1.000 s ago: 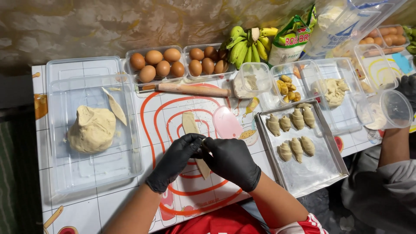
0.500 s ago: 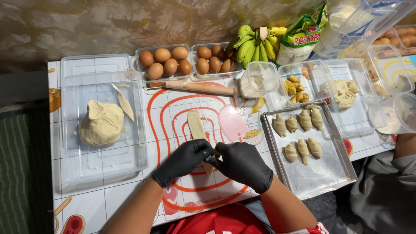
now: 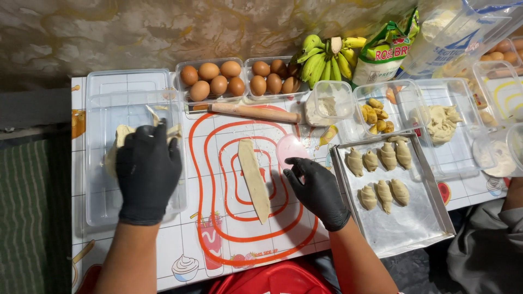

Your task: The person rolls out a piece of dough on a silicone mat using a rolling pin. They then place a filling inside the dough, fold it into a cone shape, and seal the edges. The finished pastry is placed on a baking tray.

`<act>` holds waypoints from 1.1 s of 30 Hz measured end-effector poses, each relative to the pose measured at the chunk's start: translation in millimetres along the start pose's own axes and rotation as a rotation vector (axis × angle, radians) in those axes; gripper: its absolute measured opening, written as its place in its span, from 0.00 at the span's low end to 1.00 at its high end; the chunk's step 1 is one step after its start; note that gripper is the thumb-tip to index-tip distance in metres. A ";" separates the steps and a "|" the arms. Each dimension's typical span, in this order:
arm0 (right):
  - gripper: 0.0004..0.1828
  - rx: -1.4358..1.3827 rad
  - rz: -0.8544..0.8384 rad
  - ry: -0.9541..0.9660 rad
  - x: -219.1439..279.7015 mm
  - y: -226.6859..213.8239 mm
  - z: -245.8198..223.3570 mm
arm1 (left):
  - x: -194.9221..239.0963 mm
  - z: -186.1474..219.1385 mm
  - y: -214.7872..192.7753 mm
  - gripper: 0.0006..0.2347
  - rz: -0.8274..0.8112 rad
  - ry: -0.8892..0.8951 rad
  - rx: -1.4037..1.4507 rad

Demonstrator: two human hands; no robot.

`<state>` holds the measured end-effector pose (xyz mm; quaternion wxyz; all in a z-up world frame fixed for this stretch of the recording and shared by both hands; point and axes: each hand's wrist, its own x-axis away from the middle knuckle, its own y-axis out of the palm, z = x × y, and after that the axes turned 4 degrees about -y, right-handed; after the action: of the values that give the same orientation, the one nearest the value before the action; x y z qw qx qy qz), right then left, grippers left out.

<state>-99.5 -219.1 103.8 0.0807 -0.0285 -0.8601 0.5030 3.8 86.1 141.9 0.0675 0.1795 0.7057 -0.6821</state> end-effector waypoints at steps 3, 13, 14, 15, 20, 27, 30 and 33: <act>0.29 0.178 0.116 -0.103 -13.1 2.0 9.4 | 19.0 37.8 28.7 0.10 0.100 0.203 0.341; 0.53 0.321 0.083 -0.015 -21.8 32.9 45.8 | 52.6 125.4 75.9 0.29 -0.432 0.385 0.358; 0.54 0.303 0.035 0.014 -23.2 28.9 43.4 | 50.9 124.9 75.0 0.30 -0.462 0.376 0.348; 0.55 0.285 -0.012 0.042 -24.4 24.8 40.6 | 49.4 124.1 74.0 0.31 -0.492 0.367 0.338; 0.53 0.133 0.002 0.111 -22.7 11.4 23.7 | 43.0 128.8 107.6 0.32 -0.447 0.354 0.337; 0.29 0.010 0.096 0.148 -27.8 6.9 37.8 | 50.6 119.3 88.2 0.31 -0.463 0.334 0.278; 0.32 -0.022 0.091 0.216 -29.5 5.1 43.6 | 75.6 114.8 56.9 0.31 -0.501 0.472 0.356; 0.34 -0.085 0.212 0.078 -29.1 19.0 57.3 | 117.3 112.9 60.1 0.34 -0.249 0.623 0.512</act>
<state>-81.1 -262.9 56.6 0.0594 -0.1422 -0.8689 0.4704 -100.9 -6.1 38.7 -0.2789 0.3014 0.5164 -0.7514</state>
